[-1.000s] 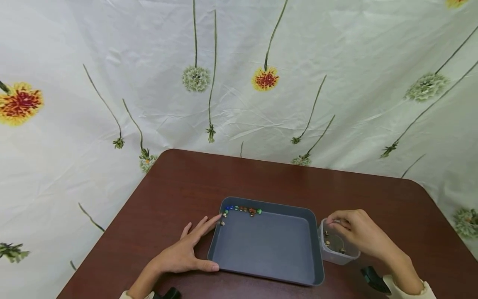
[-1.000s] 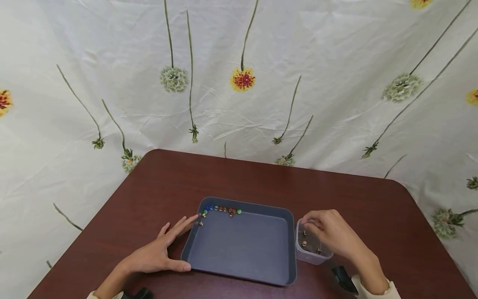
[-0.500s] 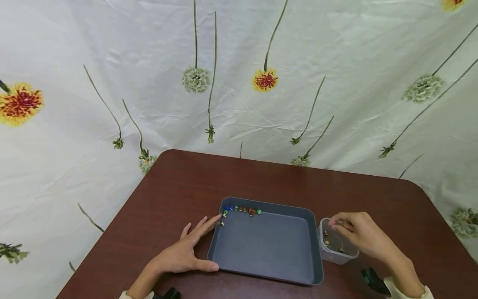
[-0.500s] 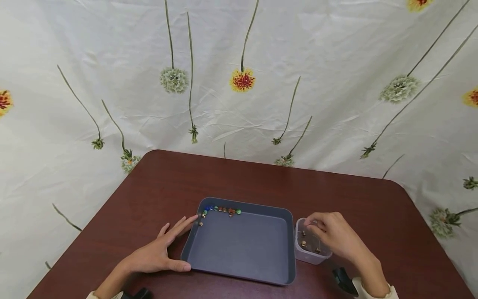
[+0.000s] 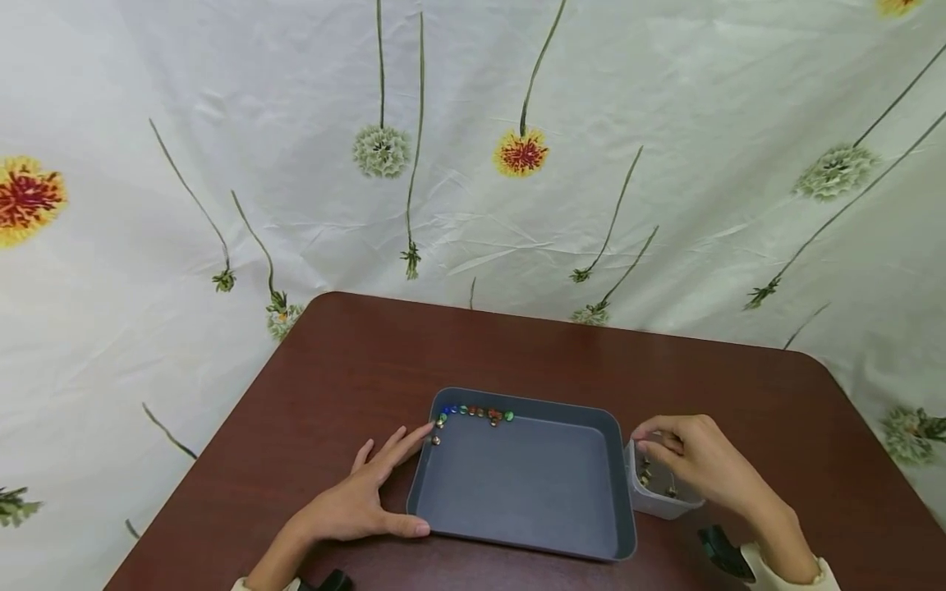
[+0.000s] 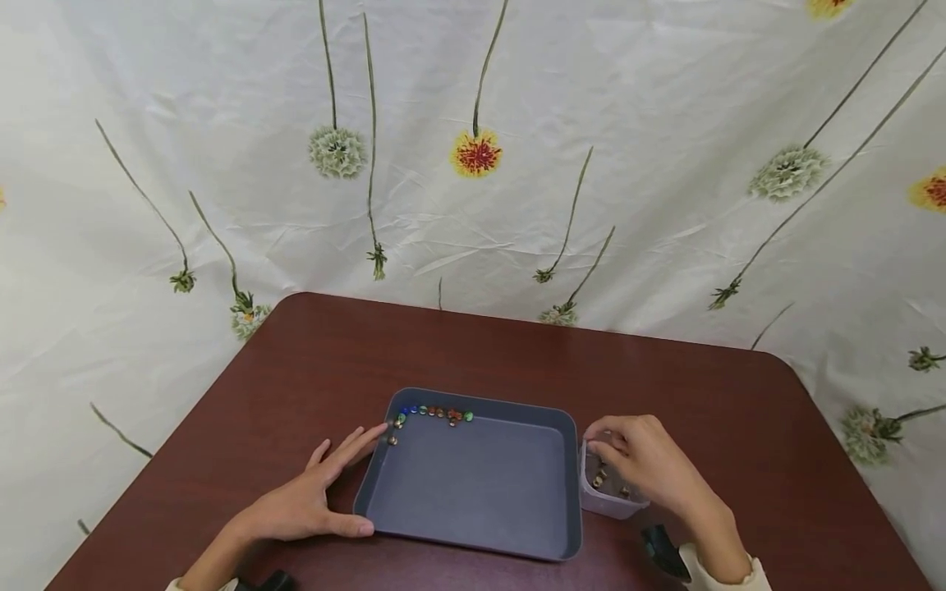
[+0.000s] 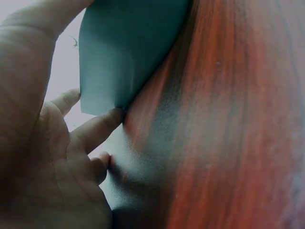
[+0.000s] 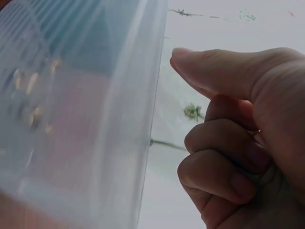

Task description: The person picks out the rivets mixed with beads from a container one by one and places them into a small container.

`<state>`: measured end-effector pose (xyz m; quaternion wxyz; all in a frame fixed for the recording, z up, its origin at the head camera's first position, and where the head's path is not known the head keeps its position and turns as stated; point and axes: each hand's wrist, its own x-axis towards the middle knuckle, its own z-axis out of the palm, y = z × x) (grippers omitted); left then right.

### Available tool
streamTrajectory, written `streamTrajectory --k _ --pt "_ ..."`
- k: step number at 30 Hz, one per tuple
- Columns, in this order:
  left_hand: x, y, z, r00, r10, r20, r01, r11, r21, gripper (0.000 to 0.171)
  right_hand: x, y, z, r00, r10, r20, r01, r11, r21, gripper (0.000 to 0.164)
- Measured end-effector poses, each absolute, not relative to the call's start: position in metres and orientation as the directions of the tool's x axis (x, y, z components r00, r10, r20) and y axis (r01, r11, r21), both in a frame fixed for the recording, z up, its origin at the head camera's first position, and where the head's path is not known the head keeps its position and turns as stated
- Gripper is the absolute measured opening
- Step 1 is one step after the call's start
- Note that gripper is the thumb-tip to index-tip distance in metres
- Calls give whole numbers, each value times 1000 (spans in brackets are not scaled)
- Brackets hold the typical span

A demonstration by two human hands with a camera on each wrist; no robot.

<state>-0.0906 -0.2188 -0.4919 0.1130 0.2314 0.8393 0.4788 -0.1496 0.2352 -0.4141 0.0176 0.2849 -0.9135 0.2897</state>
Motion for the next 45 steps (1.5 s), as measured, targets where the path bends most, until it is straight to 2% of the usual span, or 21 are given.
streamTrajectory --k 11,19,26,35,45 --pt "-89 -221 -486 -870 493 30 277 437 855 108 -158 187 -403 -789 -605 107 -555 628 -546 9" --pt "-88 -220 -486 -872 489 26 265 428 864 108 -175 139 -405 -691 -718 86 -662 579 -476 11" --pt "-89 -220 -488 -872 489 26 266 429 863 108 -190 105 -410 -627 -778 46 -695 531 -485 13" --pt "-89 -219 -490 -871 491 18 264 435 861 107 -194 85 -417 -631 -775 23 -692 550 -468 13" --pt "-89 -217 -489 -873 488 24 271 442 855 108 -200 59 -423 -577 -817 17 -717 496 -490 13"
